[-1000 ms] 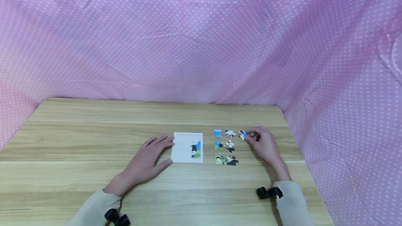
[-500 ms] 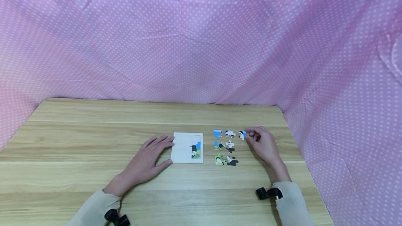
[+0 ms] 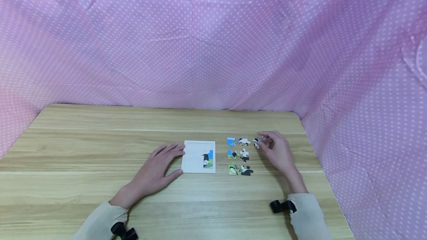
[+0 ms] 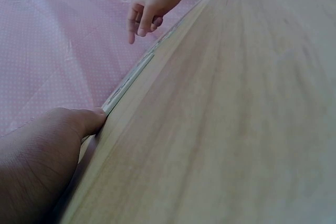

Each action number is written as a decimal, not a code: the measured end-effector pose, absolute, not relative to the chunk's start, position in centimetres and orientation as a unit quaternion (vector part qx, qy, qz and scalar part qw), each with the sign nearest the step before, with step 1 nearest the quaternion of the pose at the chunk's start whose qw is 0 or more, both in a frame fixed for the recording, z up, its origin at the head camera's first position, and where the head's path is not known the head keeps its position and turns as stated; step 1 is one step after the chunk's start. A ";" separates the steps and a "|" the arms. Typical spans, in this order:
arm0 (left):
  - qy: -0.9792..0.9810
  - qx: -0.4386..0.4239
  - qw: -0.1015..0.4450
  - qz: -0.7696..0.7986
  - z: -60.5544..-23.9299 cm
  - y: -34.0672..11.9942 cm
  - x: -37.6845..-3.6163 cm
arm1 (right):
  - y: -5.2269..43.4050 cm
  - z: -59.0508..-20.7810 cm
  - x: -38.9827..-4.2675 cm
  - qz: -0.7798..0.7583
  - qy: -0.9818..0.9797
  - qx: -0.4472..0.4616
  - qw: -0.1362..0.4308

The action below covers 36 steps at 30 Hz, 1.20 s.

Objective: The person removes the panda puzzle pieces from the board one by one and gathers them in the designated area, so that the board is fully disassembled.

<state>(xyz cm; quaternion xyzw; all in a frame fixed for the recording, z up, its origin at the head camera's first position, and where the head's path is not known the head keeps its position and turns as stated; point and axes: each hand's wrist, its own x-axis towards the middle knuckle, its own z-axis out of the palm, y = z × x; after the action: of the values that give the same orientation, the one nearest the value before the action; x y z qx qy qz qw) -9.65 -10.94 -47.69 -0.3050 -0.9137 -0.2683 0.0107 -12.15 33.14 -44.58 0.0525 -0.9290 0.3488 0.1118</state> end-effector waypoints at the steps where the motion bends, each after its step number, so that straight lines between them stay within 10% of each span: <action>1: -0.914 -0.305 0.011 -0.268 -47.7 -10.9 -9.7 | 32.9 -44.5 -12.1 0.350 -0.928 0.056 0.114; 36: -0.914 -0.305 0.010 -0.266 -47.6 -10.9 -9.7 | 25.7 -42.7 -10.7 0.376 -0.914 0.111 0.106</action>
<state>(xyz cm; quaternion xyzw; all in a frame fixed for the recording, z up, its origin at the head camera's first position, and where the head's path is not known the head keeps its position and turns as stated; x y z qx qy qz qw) -9.73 -10.94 -47.61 -0.3051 -0.9143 -0.2660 0.0102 -10.68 25.66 -42.67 0.1113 -0.9139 0.3759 0.1056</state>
